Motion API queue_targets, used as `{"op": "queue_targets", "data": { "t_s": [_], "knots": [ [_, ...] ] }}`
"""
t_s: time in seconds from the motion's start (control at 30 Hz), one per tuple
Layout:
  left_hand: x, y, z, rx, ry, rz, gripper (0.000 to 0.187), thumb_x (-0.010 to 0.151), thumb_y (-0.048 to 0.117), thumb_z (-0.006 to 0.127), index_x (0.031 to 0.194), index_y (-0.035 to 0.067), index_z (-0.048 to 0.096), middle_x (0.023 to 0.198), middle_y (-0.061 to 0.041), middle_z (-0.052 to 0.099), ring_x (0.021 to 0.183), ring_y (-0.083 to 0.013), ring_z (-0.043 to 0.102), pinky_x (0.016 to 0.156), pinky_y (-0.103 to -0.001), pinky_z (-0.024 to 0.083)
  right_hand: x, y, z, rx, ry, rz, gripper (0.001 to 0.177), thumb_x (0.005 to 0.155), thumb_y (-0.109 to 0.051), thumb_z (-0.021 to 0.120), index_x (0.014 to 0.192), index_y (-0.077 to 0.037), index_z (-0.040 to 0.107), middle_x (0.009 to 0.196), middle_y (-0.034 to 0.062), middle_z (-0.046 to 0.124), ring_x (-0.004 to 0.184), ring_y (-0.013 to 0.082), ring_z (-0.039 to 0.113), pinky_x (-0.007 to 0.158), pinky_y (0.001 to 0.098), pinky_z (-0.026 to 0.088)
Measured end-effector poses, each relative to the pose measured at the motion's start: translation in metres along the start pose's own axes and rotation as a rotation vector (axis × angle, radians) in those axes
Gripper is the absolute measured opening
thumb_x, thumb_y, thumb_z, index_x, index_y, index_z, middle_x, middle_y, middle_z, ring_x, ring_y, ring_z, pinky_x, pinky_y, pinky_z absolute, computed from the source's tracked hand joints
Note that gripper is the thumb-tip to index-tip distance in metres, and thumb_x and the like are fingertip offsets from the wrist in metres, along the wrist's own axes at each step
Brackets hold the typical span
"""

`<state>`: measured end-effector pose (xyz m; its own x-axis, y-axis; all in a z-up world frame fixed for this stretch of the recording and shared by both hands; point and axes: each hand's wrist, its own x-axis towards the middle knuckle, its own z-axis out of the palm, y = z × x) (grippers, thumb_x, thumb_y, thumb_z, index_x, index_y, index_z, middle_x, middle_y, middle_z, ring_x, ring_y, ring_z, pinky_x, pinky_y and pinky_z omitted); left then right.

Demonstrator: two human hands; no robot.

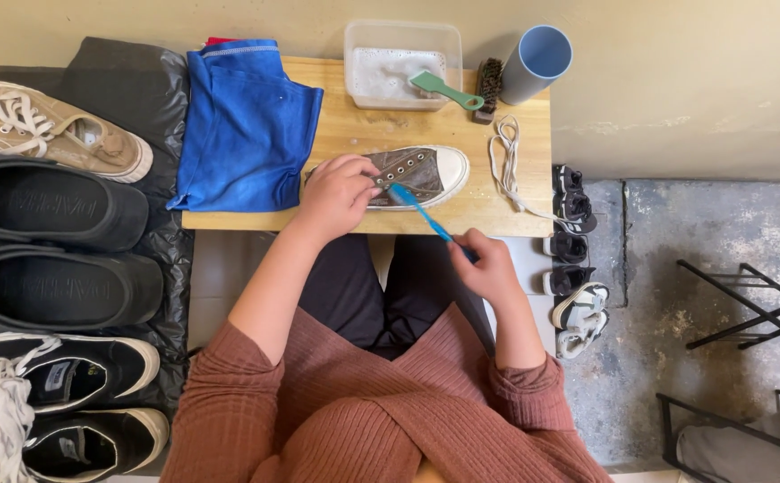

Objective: The person cleans a shoe using a brush and soapy water, scrubbing the inside and outside of the footwear.

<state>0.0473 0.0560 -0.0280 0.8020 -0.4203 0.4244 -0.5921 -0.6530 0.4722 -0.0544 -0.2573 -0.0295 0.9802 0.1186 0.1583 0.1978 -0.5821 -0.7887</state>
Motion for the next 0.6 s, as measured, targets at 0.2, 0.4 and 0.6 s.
{"op": "queue_targets", "data": {
  "t_s": [0.2, 0.4, 0.6],
  "knots": [
    [-0.013, 0.026, -0.015, 0.102, 0.081, 0.248, 0.008, 0.077, 0.016, 0.082, 0.079, 0.012, 0.076, 0.110, -0.003, 0.066, 0.122, -0.0274, 0.059, 0.104, -0.048, 0.047, 0.016, 0.020, -0.034, -0.070, 0.072, 0.128, 0.005, 0.088, -0.018, 0.080, 0.088, -0.014, 0.077, 0.059, 0.0122, 0.065, 0.054, 0.0215, 0.059, 0.054, 0.0349, 0.043],
    [-0.030, 0.024, 0.003, 0.114, 0.150, 0.274, 0.006, 0.085, 0.015, 0.077, 0.086, 0.011, 0.073, 0.111, -0.007, 0.063, 0.122, -0.0309, 0.059, 0.103, -0.049, 0.047, 0.053, -0.052, -0.046, -0.476, -0.165, 0.009, 0.017, 0.087, -0.030, 0.076, 0.088, -0.014, 0.077, 0.066, 0.0197, 0.068, 0.069, 0.0474, 0.067, 0.067, 0.0524, 0.054],
    [-0.021, 0.034, -0.007, 0.057, 0.221, 0.198, 0.009, 0.087, 0.015, 0.078, 0.081, 0.010, 0.074, 0.106, -0.005, 0.064, 0.118, -0.0294, 0.061, 0.101, -0.048, 0.048, 0.075, -0.038, -0.028, -0.654, -0.308, -0.032, 0.022, 0.088, -0.037, 0.069, 0.082, -0.016, 0.071, 0.063, 0.0133, 0.066, 0.069, 0.0420, 0.069, 0.067, 0.0503, 0.056]
  ]
}}
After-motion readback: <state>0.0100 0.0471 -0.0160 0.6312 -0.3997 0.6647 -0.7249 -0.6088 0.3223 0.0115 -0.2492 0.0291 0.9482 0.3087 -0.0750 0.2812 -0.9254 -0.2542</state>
